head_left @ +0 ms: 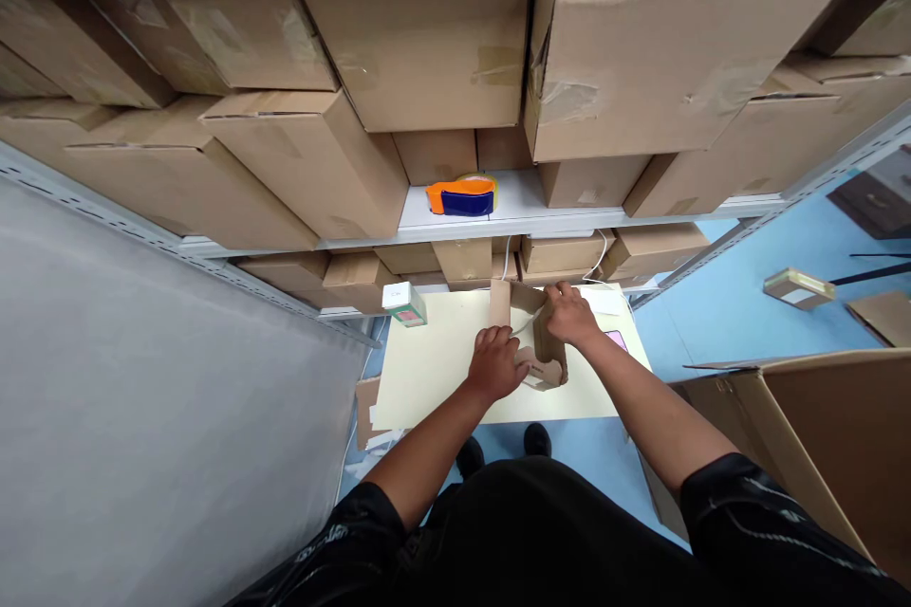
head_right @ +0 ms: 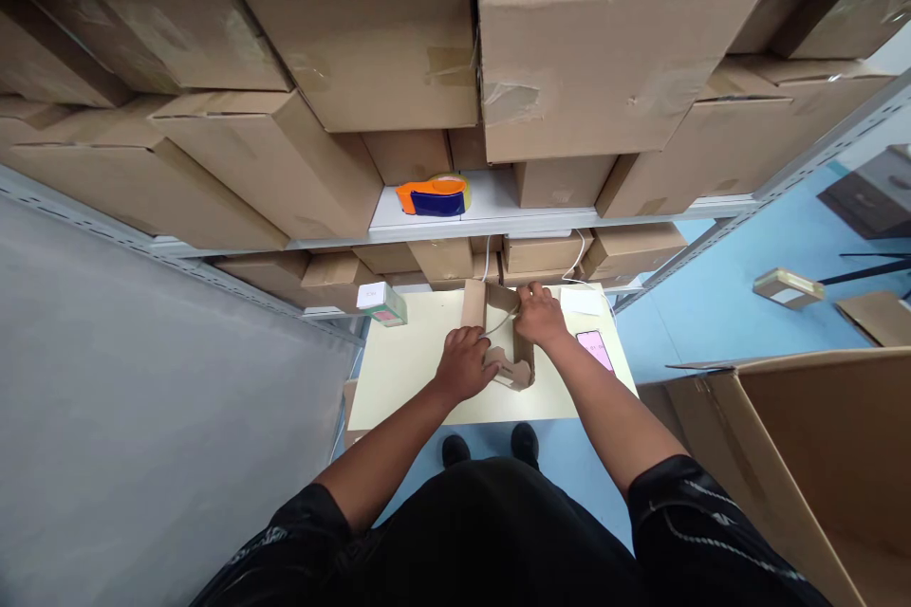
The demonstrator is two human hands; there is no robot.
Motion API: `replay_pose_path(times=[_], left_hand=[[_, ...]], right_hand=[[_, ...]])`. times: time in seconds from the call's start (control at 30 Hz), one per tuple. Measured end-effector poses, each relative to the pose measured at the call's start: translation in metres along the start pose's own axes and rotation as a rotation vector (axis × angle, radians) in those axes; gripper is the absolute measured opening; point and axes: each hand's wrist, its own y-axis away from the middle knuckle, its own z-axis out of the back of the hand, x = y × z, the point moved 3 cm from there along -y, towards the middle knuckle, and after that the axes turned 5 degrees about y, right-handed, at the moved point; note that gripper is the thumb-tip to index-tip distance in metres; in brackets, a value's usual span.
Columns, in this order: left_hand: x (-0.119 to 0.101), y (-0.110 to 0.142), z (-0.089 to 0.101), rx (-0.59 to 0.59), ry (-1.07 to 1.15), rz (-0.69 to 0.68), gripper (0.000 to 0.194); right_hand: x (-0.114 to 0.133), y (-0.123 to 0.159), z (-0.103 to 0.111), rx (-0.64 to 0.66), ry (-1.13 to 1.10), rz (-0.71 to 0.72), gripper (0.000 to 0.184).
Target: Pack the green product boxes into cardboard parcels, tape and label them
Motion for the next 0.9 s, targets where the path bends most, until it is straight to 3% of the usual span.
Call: replay_pose_path(times=[0.1,0.23,0.53,0.77,0.9], left_hand=[[-0.002,-0.001,-0.007,-0.045,0.029,0.036,0.023],[0.006,0.0,-0.007,-0.022,0.078,0.053,0.014],[0.006,0.007,-0.008,-0.074,-0.005,0.13,0.023],[0.014,0.004,-0.008,-0.186,-0.023,0.15,0.077],[0.026,0.005,-0.008,-0.26,0.028,0.189,0.098]], right_hand=[[-0.003,0.002,-0.001,-0.02,0.026,0.004,0.059],[-0.009,0.003,-0.002,-0.027,0.002,-0.017,0.067],[-0.001,0.007,0.0,-0.026,0.029,0.041,0.05],[-0.001,0.01,0.003,0.004,0.047,0.05,0.039],[0.001,0.008,0.004,0.033,0.048,0.055,0.036]])
